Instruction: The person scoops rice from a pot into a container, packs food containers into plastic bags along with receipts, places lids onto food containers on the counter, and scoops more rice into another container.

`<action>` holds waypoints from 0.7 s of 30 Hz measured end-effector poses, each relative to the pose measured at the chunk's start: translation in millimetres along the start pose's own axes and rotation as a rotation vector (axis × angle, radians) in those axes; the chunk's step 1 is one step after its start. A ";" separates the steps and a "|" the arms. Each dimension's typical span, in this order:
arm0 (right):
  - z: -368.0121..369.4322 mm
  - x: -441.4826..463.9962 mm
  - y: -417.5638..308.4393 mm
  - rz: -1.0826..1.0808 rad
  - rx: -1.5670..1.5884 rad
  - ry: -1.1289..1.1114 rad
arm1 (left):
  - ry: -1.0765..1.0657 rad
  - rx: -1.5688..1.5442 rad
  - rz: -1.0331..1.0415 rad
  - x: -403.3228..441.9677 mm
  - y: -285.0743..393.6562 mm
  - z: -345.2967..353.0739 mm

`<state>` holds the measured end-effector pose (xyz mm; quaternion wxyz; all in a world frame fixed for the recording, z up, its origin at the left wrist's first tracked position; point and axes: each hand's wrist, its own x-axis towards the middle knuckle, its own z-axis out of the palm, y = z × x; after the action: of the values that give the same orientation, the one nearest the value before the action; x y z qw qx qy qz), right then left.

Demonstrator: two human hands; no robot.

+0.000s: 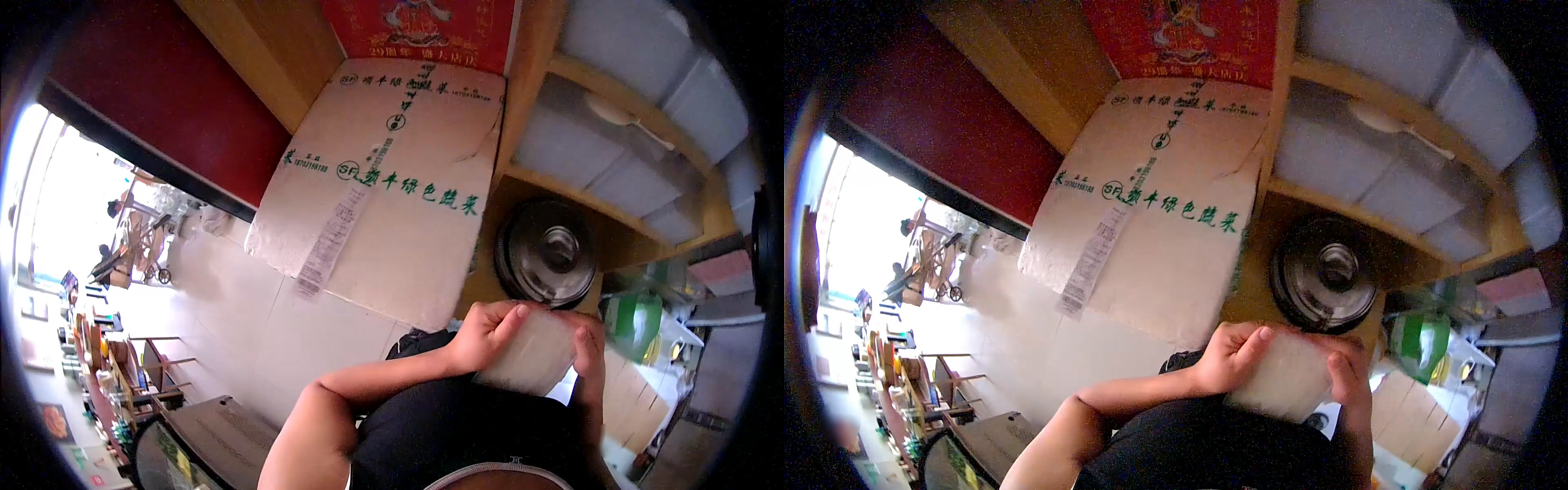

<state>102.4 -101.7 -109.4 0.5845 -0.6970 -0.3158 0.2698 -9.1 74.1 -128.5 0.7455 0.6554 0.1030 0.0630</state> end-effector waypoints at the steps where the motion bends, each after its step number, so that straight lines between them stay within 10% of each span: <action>1: 18.4 -5.5 4.6 0.016 -0.049 0.137 | -0.016 0.055 -0.019 -5.5 -0.7 -17.1; 6: 66.5 -8.3 0.1 0.060 -0.030 0.075 | 0.045 0.167 0.344 -10.3 10.4 -74.1; 10: 100.6 -11.5 -46.1 0.148 -0.082 0.105 | -0.305 -0.065 -0.077 -15.5 22.3 -102.4; 21: 130.7 -120.1 -57.7 0.196 -0.132 0.456 | -0.662 0.070 -0.030 -36.6 20.3 -55.2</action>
<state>-80.8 -101.4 -74.1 0.5648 -0.8039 -0.1235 0.1399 -56.9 121.7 -112.3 0.7163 0.6641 -0.1328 -0.1679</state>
